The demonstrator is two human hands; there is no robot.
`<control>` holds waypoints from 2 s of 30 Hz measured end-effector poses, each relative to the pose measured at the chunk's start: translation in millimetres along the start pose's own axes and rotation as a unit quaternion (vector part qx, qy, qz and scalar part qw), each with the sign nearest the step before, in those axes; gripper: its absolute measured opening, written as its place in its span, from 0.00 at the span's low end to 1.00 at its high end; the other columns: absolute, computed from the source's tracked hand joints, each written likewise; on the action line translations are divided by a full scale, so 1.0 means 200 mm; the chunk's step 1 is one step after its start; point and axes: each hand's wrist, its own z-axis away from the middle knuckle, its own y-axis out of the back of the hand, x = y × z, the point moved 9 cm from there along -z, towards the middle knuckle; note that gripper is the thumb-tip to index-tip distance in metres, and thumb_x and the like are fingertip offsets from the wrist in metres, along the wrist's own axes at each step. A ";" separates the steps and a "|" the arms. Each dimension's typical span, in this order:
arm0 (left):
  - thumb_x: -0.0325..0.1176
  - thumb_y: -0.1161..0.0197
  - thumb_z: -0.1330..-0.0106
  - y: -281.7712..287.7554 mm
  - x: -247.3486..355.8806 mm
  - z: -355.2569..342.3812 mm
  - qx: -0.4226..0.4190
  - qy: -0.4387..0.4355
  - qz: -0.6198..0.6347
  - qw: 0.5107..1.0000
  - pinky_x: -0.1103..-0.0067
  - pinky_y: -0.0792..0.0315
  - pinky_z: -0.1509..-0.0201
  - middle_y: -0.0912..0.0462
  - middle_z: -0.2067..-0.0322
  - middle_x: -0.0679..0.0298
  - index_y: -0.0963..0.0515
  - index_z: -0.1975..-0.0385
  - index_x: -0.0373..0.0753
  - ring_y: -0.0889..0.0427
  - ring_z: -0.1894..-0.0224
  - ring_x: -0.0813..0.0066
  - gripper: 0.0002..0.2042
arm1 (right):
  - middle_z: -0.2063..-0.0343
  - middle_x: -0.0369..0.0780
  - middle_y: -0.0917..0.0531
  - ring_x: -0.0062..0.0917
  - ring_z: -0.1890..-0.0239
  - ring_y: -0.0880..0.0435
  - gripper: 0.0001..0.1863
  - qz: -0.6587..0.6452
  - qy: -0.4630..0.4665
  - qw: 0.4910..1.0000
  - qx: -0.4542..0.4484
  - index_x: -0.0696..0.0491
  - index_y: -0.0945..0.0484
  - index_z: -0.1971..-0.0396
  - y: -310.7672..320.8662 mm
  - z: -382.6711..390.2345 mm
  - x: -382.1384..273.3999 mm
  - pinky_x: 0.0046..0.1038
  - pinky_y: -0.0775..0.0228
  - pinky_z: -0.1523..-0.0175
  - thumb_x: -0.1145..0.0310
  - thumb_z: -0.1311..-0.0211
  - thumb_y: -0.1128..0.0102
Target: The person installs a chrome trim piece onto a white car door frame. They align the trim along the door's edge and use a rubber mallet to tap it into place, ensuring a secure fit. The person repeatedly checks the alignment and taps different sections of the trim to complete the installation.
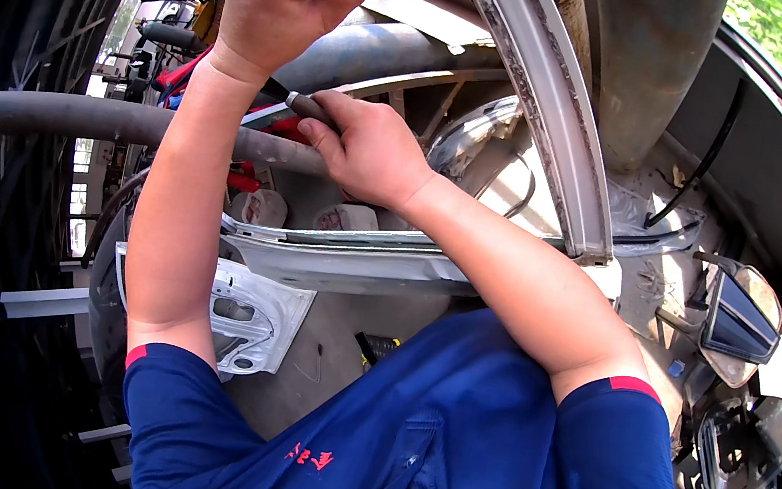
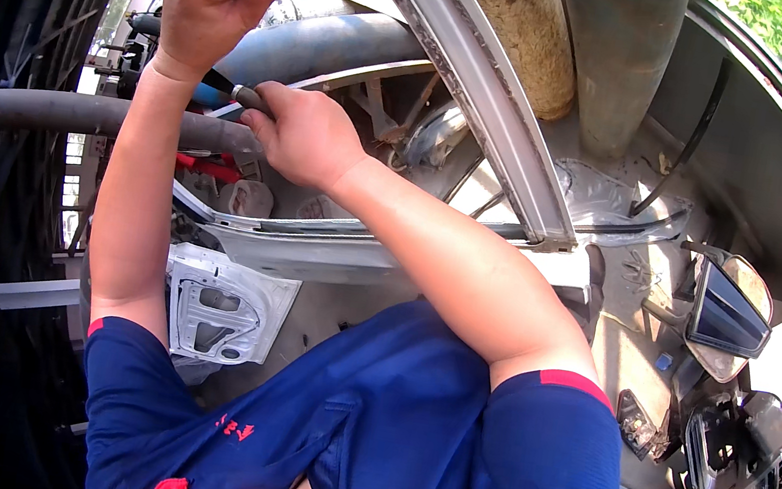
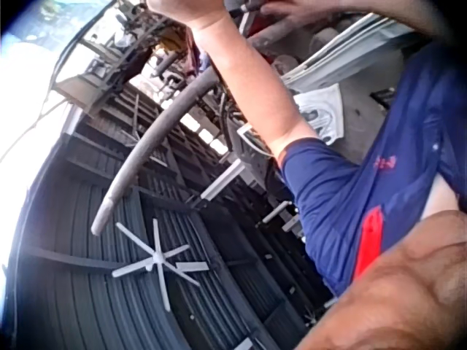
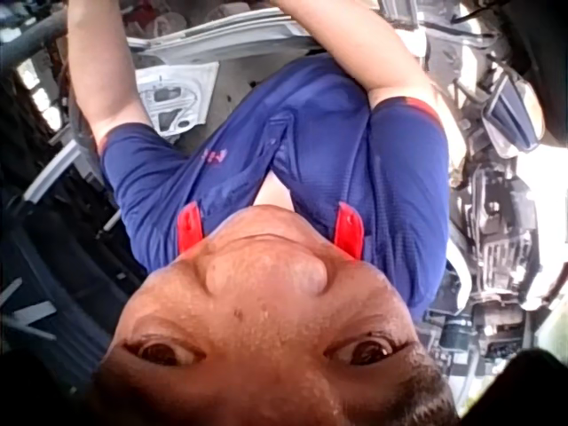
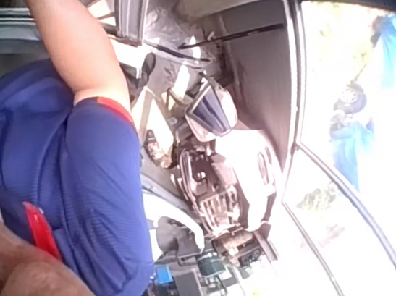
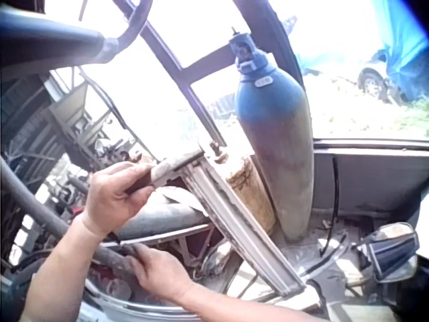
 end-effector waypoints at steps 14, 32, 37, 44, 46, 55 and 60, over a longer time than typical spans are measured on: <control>0.23 0.30 0.45 0.01 0.03 -0.02 -0.006 0.000 -0.009 1.000 0.72 0.24 0.69 0.18 0.71 0.55 0.16 0.55 0.33 0.16 0.73 0.59 0.16 | 0.67 0.50 0.16 0.48 0.63 0.16 0.12 0.003 0.003 1.000 -0.006 0.54 0.19 0.58 -0.02 0.02 0.01 0.43 0.24 0.58 0.63 0.33 0.40; 0.30 0.29 0.35 -0.04 -0.09 0.05 -0.025 0.033 0.046 0.998 0.81 0.20 0.54 0.11 0.63 0.61 0.16 0.49 0.35 0.11 0.60 0.77 0.15 | 0.64 0.42 0.18 0.26 0.63 0.18 0.18 -0.045 -0.062 0.994 0.080 0.59 0.25 0.42 0.79 0.35 -0.18 0.26 0.26 0.56 0.69 0.28 0.43; 0.30 0.29 0.34 -0.04 -0.09 0.04 -0.034 0.060 0.037 0.997 0.81 0.20 0.54 0.11 0.63 0.61 0.16 0.50 0.33 0.12 0.60 0.78 0.15 | 0.66 0.32 0.21 0.13 0.66 0.25 0.17 -0.061 -0.021 0.993 0.095 0.58 0.25 0.41 0.84 0.27 -0.21 0.18 0.29 0.57 0.69 0.25 0.44; 0.30 0.29 0.34 -0.04 -0.09 0.05 -0.041 0.067 0.046 0.996 0.82 0.20 0.54 0.11 0.62 0.60 0.16 0.51 0.33 0.12 0.60 0.78 0.14 | 0.65 0.32 0.19 0.13 0.65 0.24 0.18 -0.080 0.000 0.990 0.118 0.59 0.24 0.40 0.84 0.21 -0.18 0.18 0.28 0.56 0.68 0.25 0.42; 0.30 0.29 0.34 -0.04 -0.09 0.05 -0.042 0.068 0.053 0.995 0.82 0.20 0.54 0.11 0.62 0.60 0.16 0.51 0.33 0.12 0.60 0.78 0.14 | 0.65 0.32 0.19 0.12 0.65 0.24 0.18 -0.080 0.002 0.989 0.123 0.59 0.24 0.40 0.83 0.20 -0.18 0.18 0.28 0.57 0.68 0.26 0.42; 0.29 0.29 0.34 -0.04 -0.09 0.05 -0.056 0.075 0.046 0.995 0.82 0.19 0.57 0.12 0.60 0.61 0.17 0.51 0.32 0.12 0.61 0.77 0.14 | 0.66 0.30 0.17 0.09 0.69 0.26 0.18 -0.036 -0.023 0.995 0.095 0.57 0.20 0.41 0.91 0.11 -0.27 0.15 0.31 0.62 0.69 0.27 0.40; 0.29 0.28 0.37 -0.03 -0.07 0.06 -0.053 0.047 0.003 0.997 0.80 0.20 0.59 0.13 0.62 0.58 0.16 0.54 0.34 0.12 0.64 0.69 0.13 | 0.62 0.37 0.13 0.14 0.63 0.20 0.17 -0.050 -0.076 0.995 0.041 0.60 0.18 0.46 0.98 0.03 -0.34 0.19 0.26 0.56 0.68 0.30 0.39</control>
